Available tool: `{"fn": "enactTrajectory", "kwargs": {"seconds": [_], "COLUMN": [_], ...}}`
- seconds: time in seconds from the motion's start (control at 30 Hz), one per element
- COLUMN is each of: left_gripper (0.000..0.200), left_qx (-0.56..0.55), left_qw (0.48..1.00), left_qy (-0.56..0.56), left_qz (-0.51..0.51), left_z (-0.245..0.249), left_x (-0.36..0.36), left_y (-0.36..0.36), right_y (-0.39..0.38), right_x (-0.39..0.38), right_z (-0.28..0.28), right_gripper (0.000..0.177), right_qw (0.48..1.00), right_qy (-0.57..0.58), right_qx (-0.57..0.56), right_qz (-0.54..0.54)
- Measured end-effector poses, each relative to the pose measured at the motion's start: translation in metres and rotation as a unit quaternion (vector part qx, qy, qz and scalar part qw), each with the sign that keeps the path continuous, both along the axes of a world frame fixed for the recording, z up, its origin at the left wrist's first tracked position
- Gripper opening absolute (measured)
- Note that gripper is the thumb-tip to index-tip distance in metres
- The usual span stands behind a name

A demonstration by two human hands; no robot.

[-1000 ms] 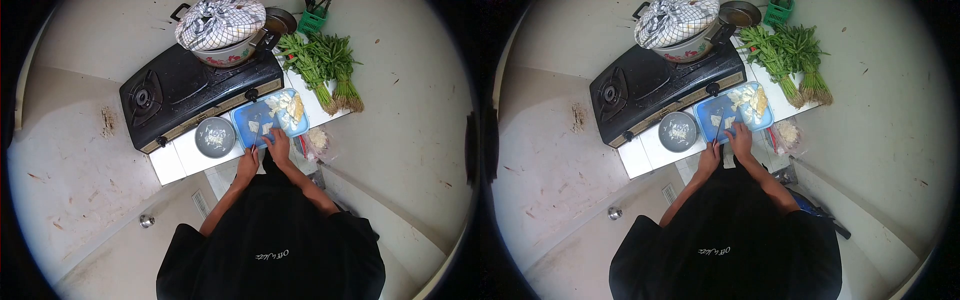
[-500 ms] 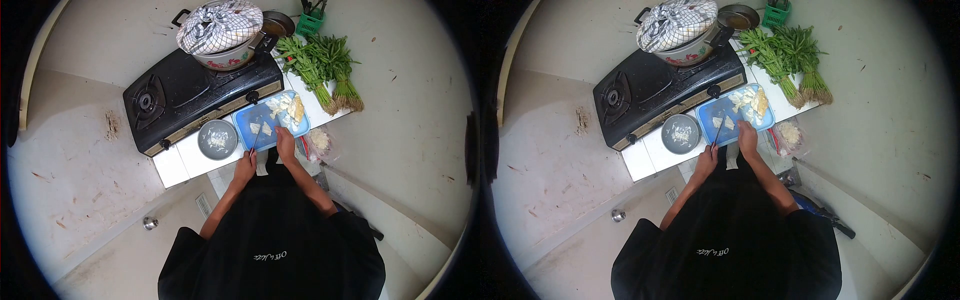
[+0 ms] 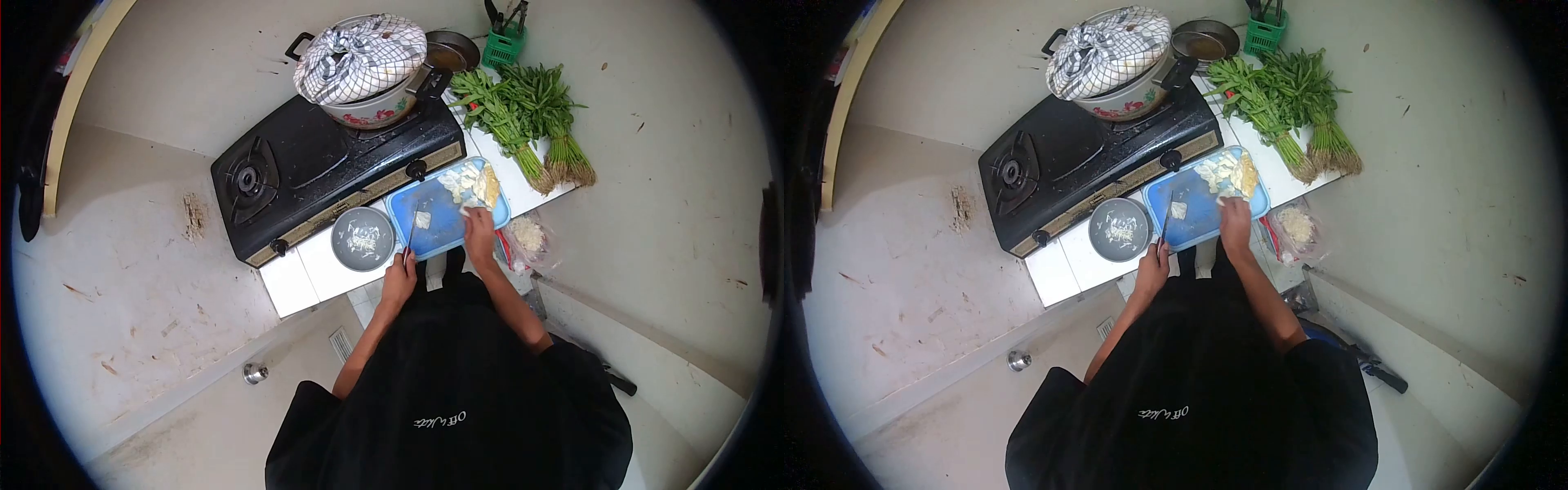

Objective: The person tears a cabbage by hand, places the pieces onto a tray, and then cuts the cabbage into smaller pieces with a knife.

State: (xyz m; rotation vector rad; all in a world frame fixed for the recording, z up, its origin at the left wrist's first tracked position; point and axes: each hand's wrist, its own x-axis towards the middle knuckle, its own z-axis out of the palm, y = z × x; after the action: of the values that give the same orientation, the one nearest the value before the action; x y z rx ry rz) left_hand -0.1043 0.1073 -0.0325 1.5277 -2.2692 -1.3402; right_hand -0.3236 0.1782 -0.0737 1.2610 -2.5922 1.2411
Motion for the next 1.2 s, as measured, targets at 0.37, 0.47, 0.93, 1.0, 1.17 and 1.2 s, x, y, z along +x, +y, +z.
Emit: {"fn": "enactTrajectory", "kwargs": {"seconds": [0.37, 0.47, 0.93, 1.0, 1.17, 1.2], "left_gripper": [0.038, 0.039, 0.048, 0.047, 0.044, 0.042], "left_qx": [-0.027, -0.014, -0.006, 0.000, -0.001, -0.006], "left_qw": [0.999, 0.999, 0.997, 0.997, 0.998, 0.999], "left_qy": [0.025, 0.010, 0.000, 0.008, -0.026, -0.028], "left_qz": [0.034, 0.047, 0.073, 0.081, 0.053, 0.046], "left_z": [-0.007, -0.001, 0.001, 0.003, -0.001, -0.003], "left_x": [-0.001, 0.000, -0.020, -0.027, -0.032, -0.029], "left_y": [-0.002, -0.002, 0.020, 0.022, 0.015, 0.015], "right_y": [-0.047, -0.053, -0.054, -0.049, -0.034, -0.032], "right_x": [0.043, 0.040, 0.013, 0.013, 0.021, 0.024], "right_z": [0.006, -0.004, -0.002, -0.006, -0.008, -0.006], "right_gripper": [0.031, 0.025, 0.024, 0.025, 0.026, 0.026], "right_qw": [0.985, 0.985, 0.986, 0.985, 0.972, 0.971], "right_qy": [-0.033, -0.065, -0.045, -0.027, 0.030, 0.030], "right_qx": [0.051, 0.046, 0.015, 0.008, 0.027, 0.031], "right_qz": [0.159, 0.153, 0.160, 0.171, 0.233, 0.234]}}
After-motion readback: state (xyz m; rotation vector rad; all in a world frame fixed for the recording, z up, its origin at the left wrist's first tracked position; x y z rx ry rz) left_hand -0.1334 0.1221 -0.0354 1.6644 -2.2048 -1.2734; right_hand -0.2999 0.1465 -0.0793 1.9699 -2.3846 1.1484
